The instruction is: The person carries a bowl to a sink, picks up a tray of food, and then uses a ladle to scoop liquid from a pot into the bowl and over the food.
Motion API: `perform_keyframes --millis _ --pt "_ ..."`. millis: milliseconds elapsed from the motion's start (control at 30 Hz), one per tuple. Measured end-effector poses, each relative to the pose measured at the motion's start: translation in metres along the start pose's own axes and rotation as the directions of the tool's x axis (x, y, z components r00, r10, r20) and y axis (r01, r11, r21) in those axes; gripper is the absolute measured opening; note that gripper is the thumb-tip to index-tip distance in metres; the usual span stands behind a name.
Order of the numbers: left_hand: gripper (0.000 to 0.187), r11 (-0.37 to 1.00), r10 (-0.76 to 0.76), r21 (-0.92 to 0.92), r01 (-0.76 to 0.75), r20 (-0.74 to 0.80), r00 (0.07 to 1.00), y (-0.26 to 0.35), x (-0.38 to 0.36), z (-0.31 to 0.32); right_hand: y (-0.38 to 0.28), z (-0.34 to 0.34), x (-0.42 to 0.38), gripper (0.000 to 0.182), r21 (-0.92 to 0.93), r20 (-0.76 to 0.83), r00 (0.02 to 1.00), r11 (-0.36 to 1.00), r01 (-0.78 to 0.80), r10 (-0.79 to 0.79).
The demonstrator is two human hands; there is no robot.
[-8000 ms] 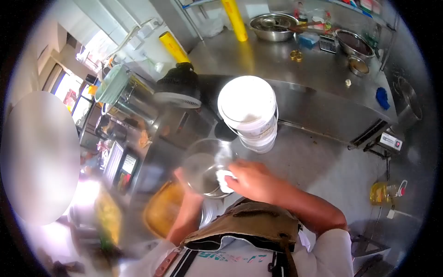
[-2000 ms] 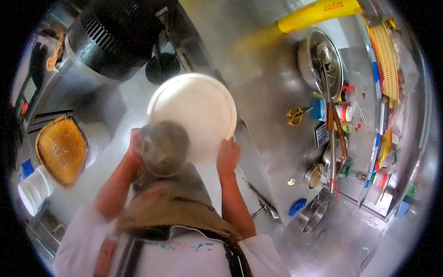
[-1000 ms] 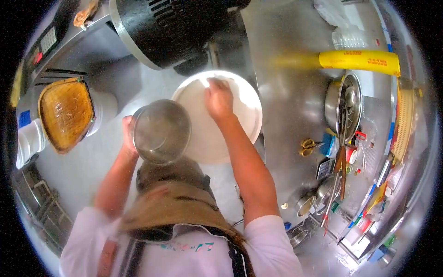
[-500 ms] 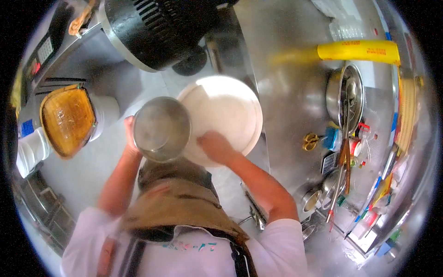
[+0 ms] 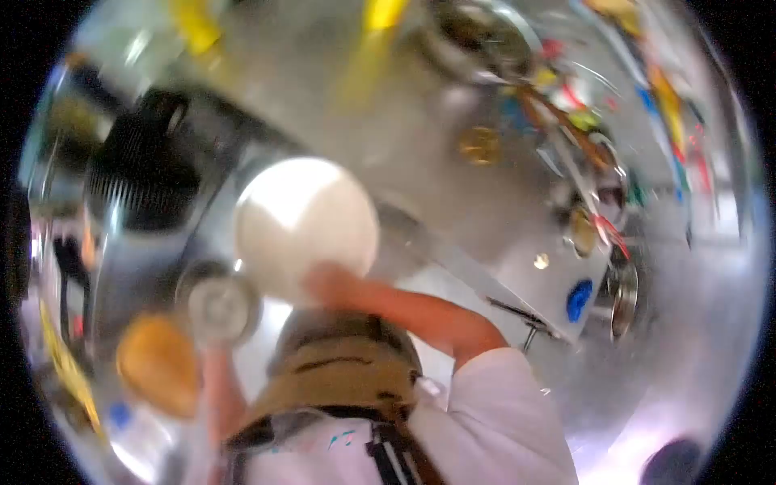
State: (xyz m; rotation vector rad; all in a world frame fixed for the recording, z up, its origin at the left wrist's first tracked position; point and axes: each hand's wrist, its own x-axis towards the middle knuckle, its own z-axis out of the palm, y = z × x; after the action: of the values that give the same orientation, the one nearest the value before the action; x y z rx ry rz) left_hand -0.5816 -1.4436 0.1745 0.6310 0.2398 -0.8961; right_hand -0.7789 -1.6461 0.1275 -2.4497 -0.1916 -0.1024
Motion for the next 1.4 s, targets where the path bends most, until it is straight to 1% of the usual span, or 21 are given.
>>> perform_keyframes --millis 33,67,133,167,233,267,367,467,567,667,700,733,767,867,967,1000,1067,1167,1267,1367,1400 --pt "0.066 1.0 -0.012 0.028 0.011 0.032 0.999 -0.009 0.002 0.016 0.001 -0.006 -0.008 0.018 -0.084 0.128 0.987 0.993 -0.085 0.096" --pt "0.066 0.998 -0.022 0.056 0.019 0.06 0.998 -0.02 -0.004 0.03 0.016 0.026 -0.026 0.03 -0.102 -0.163 0.986 0.994 -0.037 0.02" --pt "0.068 0.992 -0.046 0.119 0.04 0.049 0.998 -0.046 -0.011 0.056 -0.026 -0.039 -0.026 0.042 -0.157 -0.168 0.98 0.979 -0.133 0.106" --pt "0.068 0.988 -0.032 0.155 0.027 0.028 0.999 -0.051 -0.02 0.063 -0.037 -0.052 -0.028 0.041 0.303 -0.205 0.917 0.913 -0.271 0.341" --pt "0.069 0.957 0.012 0.288 -0.026 0.048 0.999 -0.053 -0.028 0.055 -0.058 -0.077 -0.031 0.038 0.946 0.039 0.77 0.224 -0.233 0.637" --pt "0.069 0.923 0.029 0.38 -0.063 0.094 0.995 -0.055 -0.026 0.043 -0.069 -0.09 -0.042 0.042 0.992 0.126 0.75 -0.063 -0.112 0.649" --pt "0.058 0.943 -0.173 0.322 0.086 0.253 0.952 -0.091 -0.04 0.098 -0.084 -0.101 -0.08 0.048 0.995 0.005 0.735 -0.075 0.062 0.678" --pt "0.042 0.923 -0.23 0.364 0.128 0.254 0.939 -0.104 -0.058 0.127 -0.102 -0.143 -0.101 0.052 0.926 -0.022 0.829 -0.302 0.228 0.559" --pt "0.044 0.844 -0.178 0.529 0.086 0.126 0.976 -0.123 -0.079 0.177 -0.066 -0.105 -0.115 0.054 0.908 0.314 0.659 -0.419 0.002 0.683" --pt "0.041 0.744 0.007 0.659 0.107 -0.168 0.986 -0.121 -0.061 0.175 -0.09 -0.152 -0.103 0.042 0.917 0.11 0.729 -0.352 0.187 0.675" --pt "0.035 -0.063 0.049 0.997 -0.054 0.057 0.997 -0.107 -0.059 0.183 -0.088 -0.162 -0.101 0.039 0.91 0.055 0.733 -0.337 0.244 0.678" --pt "0.033 0.181 0.115 0.979 -0.09 0.07 0.991 -0.108 -0.047 0.169 -0.08 -0.165 -0.106 0.039 0.895 -0.383 0.655 0.437 0.088 0.651" --pt "0.041 0.409 0.18 0.9 -0.15 0.082 0.98 -0.11 -0.038 0.161 -0.073 -0.168 -0.109 0.039 0.305 -0.667 0.687 0.947 -0.1 0.287" --pt "0.053 0.388 0.09 0.912 0.13 -0.178 0.98 -0.091 -0.028 0.155 -0.051 -0.193 -0.087 0.041 0.974 -0.204 0.56 0.111 0.197 0.803" --pt "0.052 0.578 -0.046 0.804 -0.14 0.202 0.978 -0.092 -0.022 0.143 -0.069 -0.229 -0.055 0.043 0.968 -0.242 0.428 0.187 0.167 0.871" --pt "0.061 0.712 -0.199 0.7 -0.058 0.28 0.939 -0.092 -0.015 0.133 -0.079 -0.239 -0.042 0.043 0.951 -0.305 0.356 0.302 0.067 0.883" --pt "0.07 0.765 -0.142 0.625 -0.155 0.398 0.906 -0.093 -0.015 0.158 -0.091 -0.246 -0.02 0.046 0.879 -0.434 0.28 0.471 -0.074 0.856" --pt "0.084 0.792 -0.105 0.575 -0.206 0.46 0.881 -0.086 -0.011 0.181 -0.098 -0.254 -0.008 0.045 0.923 -0.319 0.457 0.382 -0.049 0.83" --pt "0.079 0.855 -0.085 0.486 -0.182 0.478 0.874 -0.075 -0.011 0.188 -0.089 -0.26 -0.013 0.05 0.79 -0.389 0.603 0.589 -0.171 0.697" --pt "0.087 0.94 -0.115 0.341 -0.02 0.373 0.921 -0.069 -0.015 0.188 -0.056 -0.282 -0.049 0.066 0.927 -0.317 0.762 0.354 0.123 0.565" --pt "0.089 0.958 -0.131 0.285 0.025 0.358 0.924 -0.069 -0.016 0.187 -0.028 -0.291 -0.067 0.069 0.965 -0.236 0.761 0.052 0.257 0.604"
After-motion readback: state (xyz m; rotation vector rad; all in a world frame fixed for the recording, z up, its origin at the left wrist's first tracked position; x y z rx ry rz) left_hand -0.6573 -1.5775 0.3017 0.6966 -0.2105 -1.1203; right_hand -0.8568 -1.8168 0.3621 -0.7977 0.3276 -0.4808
